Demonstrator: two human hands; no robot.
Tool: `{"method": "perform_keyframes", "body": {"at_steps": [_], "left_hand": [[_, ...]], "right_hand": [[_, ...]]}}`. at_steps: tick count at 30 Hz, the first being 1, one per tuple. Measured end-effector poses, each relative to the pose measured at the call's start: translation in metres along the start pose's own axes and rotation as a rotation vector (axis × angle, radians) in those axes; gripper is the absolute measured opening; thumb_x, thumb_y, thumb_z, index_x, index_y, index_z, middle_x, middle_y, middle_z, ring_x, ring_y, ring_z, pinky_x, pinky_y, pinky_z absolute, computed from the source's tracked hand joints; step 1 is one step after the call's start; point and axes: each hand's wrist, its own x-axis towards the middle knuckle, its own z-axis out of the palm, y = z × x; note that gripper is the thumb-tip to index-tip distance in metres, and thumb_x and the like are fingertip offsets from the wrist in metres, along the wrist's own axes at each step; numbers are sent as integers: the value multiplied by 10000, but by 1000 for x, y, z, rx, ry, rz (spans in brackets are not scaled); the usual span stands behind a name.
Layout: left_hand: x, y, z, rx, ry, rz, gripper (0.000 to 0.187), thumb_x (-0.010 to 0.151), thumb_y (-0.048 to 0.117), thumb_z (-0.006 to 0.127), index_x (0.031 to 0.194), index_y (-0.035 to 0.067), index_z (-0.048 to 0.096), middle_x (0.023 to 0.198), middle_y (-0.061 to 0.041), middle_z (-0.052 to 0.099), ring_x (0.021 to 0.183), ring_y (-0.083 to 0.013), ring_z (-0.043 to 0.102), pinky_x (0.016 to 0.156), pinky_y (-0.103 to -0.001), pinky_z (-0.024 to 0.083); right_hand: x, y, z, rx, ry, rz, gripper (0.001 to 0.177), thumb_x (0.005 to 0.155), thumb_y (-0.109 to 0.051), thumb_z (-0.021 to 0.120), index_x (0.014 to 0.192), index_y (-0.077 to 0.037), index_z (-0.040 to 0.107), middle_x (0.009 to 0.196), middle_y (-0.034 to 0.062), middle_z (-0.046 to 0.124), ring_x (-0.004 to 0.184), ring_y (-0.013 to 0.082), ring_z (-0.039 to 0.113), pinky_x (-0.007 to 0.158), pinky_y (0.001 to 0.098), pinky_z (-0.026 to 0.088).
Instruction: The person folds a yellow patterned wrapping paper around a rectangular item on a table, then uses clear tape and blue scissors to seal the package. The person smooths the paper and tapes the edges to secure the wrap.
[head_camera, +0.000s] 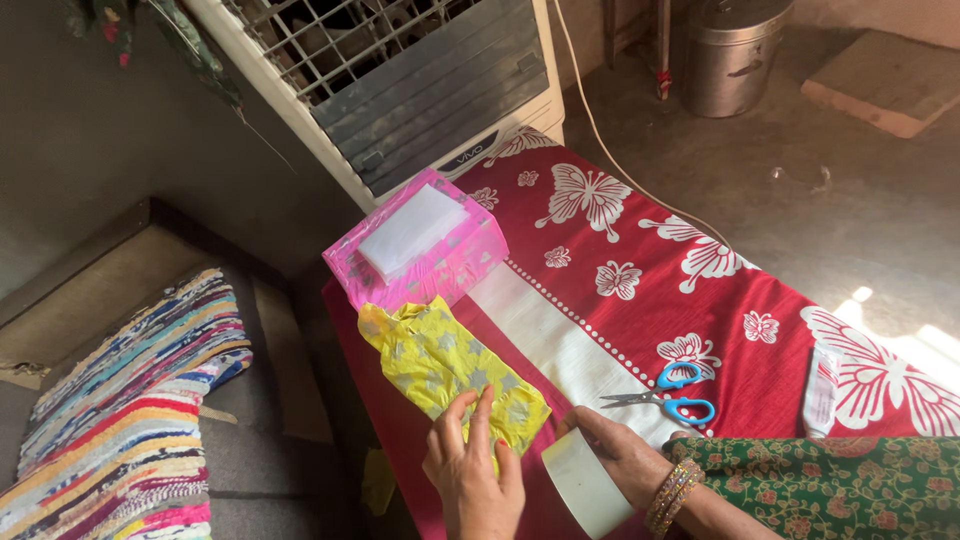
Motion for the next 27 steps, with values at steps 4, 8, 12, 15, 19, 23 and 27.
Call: {"method": "perform_keyframes", "body": {"at_steps": [4,8,12,15,19,23,27], "left_hand": [[-12,18,11,-67,61,168,198,814,277,751,1010,255,770,1040,32,687,1025,-224,664,836,-454,476],[-22,30,27,-202,-78,214,145,812,216,786,947,172,754,948,-20,683,929,-252,691,800,-413,549],[-20,35,31,-115,-166,169,111,845,202,783,922,157,718,892,-26,677,891,-242,694,755,-406,557],[-13,35,23,-123,-296,114,94,858,216,771,917,164,719,893,-30,687,887,-251,697,739,-419,555],[-5,37,14,-125,-437,22,91,862,246,760,906,173,729,897,-30,708,890,-264,703,736,-438,557],[-1,38,12,-99,-494,-13,111,879,280,757,911,177,733,911,-29,714,890,-269,702,738,-447,554],[-8,39,19,-54,-490,-36,113,882,271,749,899,168,706,915,-35,699,902,-272,699,737,-447,550]], "right_hand": [[-1,-3,-2,-41,-4,54,277,880,-12,637,1134,-120,626,891,31,730,855,80,675,755,274,581],[0,-2,-4,-187,27,-40,287,878,1,631,1140,-116,623,880,53,707,853,94,643,759,286,549],[1,3,-4,-224,40,-43,292,883,9,603,1147,-113,635,893,86,714,856,138,650,758,316,543],[2,3,-5,-328,69,-218,299,865,10,611,1145,-97,610,941,121,716,917,223,697,787,352,551],[0,0,-5,-438,88,-209,302,851,-9,610,1136,-108,599,922,156,681,901,330,696,767,412,550],[-1,-3,-2,-536,108,-195,259,876,-17,591,1116,-113,612,841,155,672,877,349,654,757,445,522],[-1,2,1,-561,112,-198,245,858,-17,582,1085,-107,611,793,140,683,866,337,643,758,442,517]]}}
